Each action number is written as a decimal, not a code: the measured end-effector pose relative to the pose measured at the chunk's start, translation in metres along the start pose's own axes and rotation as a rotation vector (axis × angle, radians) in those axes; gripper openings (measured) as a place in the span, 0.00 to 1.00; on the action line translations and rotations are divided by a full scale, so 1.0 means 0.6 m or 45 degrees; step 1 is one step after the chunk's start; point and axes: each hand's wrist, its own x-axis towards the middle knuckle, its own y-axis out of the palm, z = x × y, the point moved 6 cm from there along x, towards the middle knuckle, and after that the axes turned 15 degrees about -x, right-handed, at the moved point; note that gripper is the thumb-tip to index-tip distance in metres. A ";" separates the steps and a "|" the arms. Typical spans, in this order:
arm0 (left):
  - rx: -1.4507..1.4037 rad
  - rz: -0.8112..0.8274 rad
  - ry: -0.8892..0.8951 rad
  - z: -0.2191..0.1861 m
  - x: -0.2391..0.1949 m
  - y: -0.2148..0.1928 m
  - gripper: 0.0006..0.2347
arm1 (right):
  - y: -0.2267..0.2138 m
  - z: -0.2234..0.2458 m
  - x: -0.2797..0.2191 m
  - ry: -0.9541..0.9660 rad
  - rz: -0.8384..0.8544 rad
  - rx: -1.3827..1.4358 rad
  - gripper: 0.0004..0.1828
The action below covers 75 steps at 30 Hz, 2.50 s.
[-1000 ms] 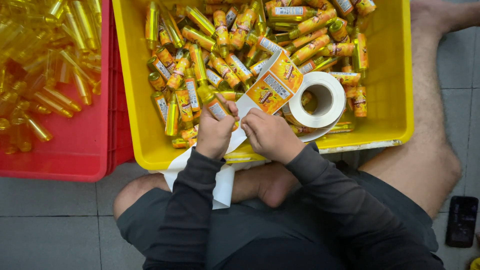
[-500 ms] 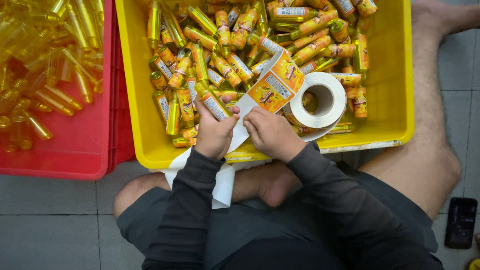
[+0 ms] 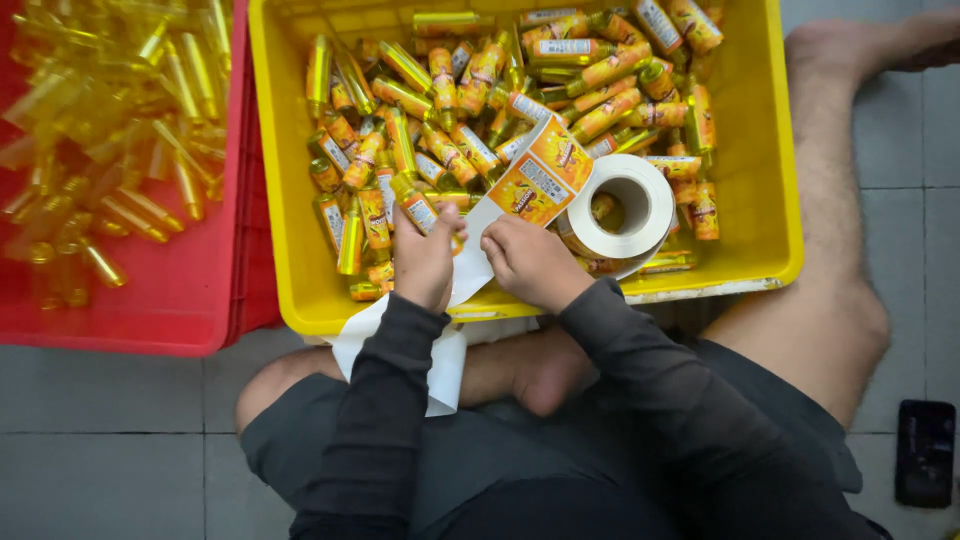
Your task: The person sits on the floor and applies labels from a roll onto small yellow bottles. They pick up a bottle, wrap the label around it, and place the labeled bottle into a yellow crate filled with similar items.
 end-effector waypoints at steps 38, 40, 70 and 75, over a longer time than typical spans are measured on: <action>0.818 0.663 0.057 -0.041 -0.059 0.069 0.19 | -0.040 0.001 -0.053 0.075 -0.754 -0.430 0.20; 0.763 0.682 0.035 -0.056 -0.074 0.083 0.23 | -0.034 -0.002 -0.052 0.087 -0.717 -0.403 0.19; 0.592 0.519 1.209 -0.129 -0.182 0.122 0.19 | -0.072 -0.018 -0.102 0.059 -1.501 0.439 0.19; 0.329 0.355 0.796 -0.208 -0.231 0.062 0.24 | -0.071 0.152 -0.086 -0.514 -1.010 0.052 0.26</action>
